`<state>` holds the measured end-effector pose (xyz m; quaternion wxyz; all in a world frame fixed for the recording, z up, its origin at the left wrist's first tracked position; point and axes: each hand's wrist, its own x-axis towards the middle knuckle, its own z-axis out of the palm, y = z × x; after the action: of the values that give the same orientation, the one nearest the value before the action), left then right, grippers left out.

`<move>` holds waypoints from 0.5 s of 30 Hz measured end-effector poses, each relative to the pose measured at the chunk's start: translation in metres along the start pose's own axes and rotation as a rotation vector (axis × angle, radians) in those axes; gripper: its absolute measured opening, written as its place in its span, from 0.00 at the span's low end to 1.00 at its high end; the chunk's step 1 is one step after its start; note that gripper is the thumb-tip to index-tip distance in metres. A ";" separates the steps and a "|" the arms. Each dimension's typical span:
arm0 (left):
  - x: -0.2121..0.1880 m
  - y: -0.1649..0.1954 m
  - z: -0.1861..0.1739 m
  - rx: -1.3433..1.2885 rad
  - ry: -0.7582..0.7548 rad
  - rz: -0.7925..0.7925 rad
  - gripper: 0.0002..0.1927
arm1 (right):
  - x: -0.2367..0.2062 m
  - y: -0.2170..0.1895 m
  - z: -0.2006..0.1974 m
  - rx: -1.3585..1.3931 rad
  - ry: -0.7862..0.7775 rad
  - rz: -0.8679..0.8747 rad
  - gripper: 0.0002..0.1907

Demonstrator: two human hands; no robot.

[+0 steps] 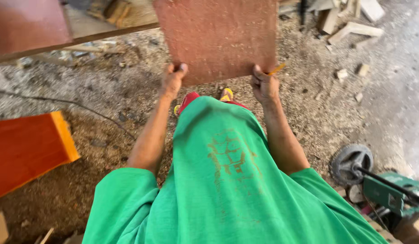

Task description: The person saws a reddish plywood panel with a hand saw while holding it steady on a work surface, then carries the panel to a wooden frame, positions it against the frame, and marks and checks the fit with a pencil, adjusting the panel in place.

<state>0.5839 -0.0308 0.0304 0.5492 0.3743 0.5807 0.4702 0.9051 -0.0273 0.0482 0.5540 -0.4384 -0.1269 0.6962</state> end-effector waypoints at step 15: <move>0.046 0.031 0.046 0.306 0.279 0.326 0.43 | 0.022 -0.037 -0.029 0.125 -0.050 0.002 0.06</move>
<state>0.6221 0.0274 0.0489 0.3177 0.4731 0.6472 0.5063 0.9513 -0.0042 0.0451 0.5764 -0.3856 -0.0963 0.7140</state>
